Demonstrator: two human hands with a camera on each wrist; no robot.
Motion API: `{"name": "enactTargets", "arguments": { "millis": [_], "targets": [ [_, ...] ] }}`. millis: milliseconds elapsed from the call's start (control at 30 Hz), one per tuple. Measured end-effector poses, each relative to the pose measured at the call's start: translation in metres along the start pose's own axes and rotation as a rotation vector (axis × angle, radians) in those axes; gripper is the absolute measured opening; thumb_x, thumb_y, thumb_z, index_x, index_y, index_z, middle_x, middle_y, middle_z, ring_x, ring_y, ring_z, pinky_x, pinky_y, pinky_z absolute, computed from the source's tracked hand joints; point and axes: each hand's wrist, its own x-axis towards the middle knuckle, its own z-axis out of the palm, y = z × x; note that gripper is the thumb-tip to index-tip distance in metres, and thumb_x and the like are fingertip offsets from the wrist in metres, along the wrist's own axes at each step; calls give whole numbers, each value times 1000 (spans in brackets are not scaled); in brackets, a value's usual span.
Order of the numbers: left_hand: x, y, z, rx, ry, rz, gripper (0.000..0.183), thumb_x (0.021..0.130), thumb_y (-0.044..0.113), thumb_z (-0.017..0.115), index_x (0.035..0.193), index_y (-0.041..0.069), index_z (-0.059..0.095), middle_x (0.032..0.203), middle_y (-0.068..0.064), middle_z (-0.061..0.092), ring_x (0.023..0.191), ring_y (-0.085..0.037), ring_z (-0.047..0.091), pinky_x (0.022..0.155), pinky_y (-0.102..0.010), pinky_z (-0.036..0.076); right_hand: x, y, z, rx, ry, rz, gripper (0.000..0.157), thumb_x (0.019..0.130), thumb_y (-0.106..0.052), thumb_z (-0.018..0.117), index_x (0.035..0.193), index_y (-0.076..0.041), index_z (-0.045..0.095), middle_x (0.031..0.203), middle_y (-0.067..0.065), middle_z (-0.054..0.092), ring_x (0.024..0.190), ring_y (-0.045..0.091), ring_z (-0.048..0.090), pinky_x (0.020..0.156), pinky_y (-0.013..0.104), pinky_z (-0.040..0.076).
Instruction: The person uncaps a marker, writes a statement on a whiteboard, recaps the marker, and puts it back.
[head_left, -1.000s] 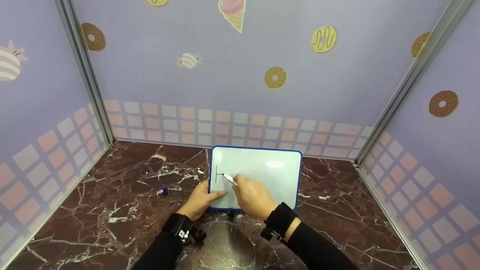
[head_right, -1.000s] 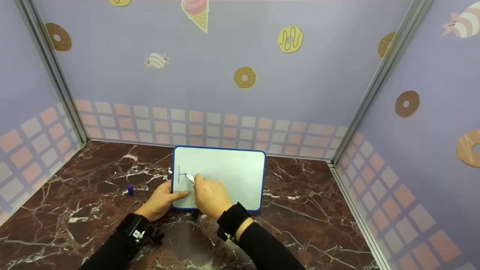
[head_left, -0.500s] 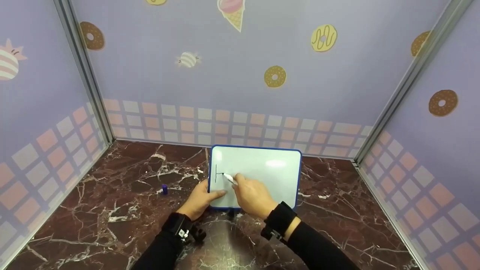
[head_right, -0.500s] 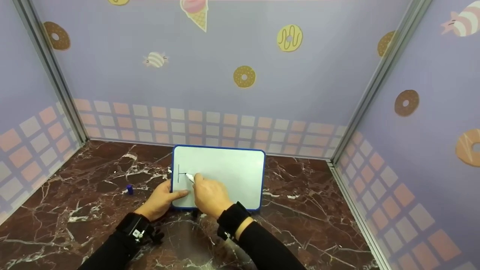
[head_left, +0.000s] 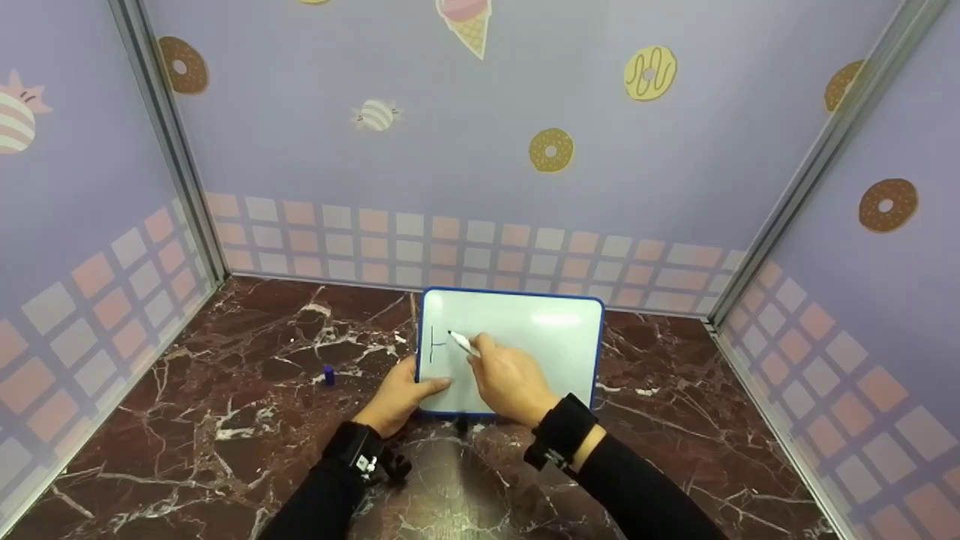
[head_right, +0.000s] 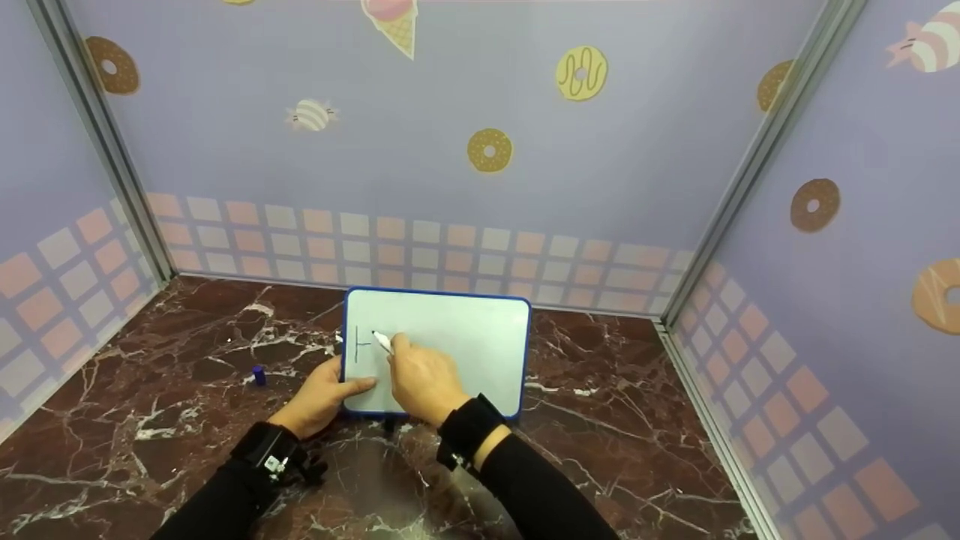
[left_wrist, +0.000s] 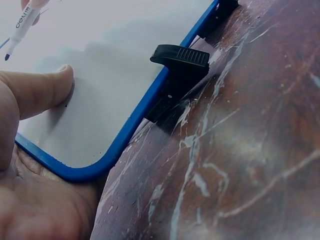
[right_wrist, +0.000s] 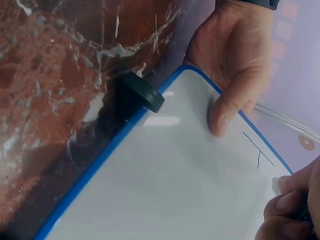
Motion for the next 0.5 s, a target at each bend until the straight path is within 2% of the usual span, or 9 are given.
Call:
{"name": "enactTargets", "arguments": {
  "millis": [233,500],
  "targets": [
    [0,-1,0,0,-1,7,55,100,2,78,149,-11,57,138,-24,73,116,-29,75,97,-43,65,5,1,0,-29,18,15,14,110,-12,66,121,-4,60,79,9,67,56,26,61,47,43,52],
    [-1,-1,-1,-14,-14,17,55,101,1,77,150,-12,56,139,-25,72,117,-29,76,98,-42,65,8,0,4,-21,-2,30,15,111,-13,65,123,-4,59,78,8,65,56,24,59,47,40,52]
  ]
}}
